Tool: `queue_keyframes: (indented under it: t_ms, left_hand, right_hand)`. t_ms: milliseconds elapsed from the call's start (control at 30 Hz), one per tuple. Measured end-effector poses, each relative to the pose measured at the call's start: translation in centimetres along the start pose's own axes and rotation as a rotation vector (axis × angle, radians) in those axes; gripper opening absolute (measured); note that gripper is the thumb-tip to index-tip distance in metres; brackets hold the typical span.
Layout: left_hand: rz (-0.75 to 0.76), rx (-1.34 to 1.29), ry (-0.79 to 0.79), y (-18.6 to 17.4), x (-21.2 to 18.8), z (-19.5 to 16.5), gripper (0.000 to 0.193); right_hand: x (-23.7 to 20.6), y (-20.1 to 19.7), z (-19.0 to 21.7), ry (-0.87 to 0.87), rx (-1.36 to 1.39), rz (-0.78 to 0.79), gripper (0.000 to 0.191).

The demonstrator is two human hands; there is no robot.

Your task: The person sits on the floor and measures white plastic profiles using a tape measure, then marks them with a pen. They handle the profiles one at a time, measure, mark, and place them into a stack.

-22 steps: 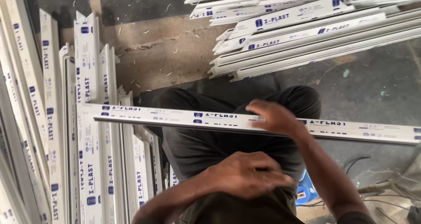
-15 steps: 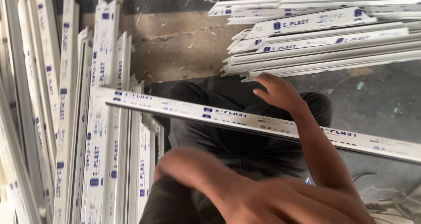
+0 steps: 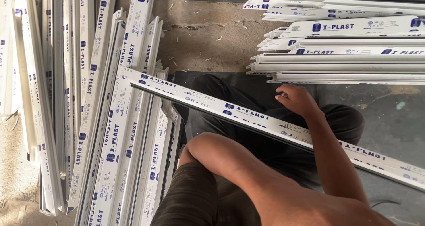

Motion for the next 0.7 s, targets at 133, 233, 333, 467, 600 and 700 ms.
queue_keyframes:
  t_ms: [133,233,333,467,600,700]
  left_hand:
    - [0.006,0.0,-0.004,-0.3,0.4,2.0,0.034]
    - [-0.012,0.001,-0.008,-2.0,2.2,1.9,0.034]
    - [-0.01,-0.002,-0.02,-2.9,3.6,2.5,0.034]
    - [-0.015,-0.002,-0.029,-3.3,3.9,4.6,0.035]
    - [-0.009,-0.028,-0.05,-0.6,2.2,7.4,0.035]
    - [-0.031,-0.043,-0.066,0.4,2.8,9.4,0.035]
  right_hand:
    - [0.5,-1.1,-0.3,-0.037,-0.007,-0.041,0.032]
    - [1.2,-2.7,1.0,-0.04,-0.026,-0.021,0.032]
    - [1.9,-3.7,1.6,-0.059,-0.04,-0.021,0.032]
    - [3.1,-4.3,0.8,-0.068,-0.05,-0.031,0.032]
    - [1.5,-2.7,-3.4,0.062,-0.076,-0.001,0.032]
    - [1.8,-2.9,-4.5,-0.075,-0.072,-0.06,0.031]
Point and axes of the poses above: each hand's wrist, its own x-axis towards the middle knuckle, its own y-axis out of the palm, z = x × y, the point moved 8 cm from there along x, towards the middle knuckle, and after that the axes turned 5 degrees about -x, right-handed, at the moved point
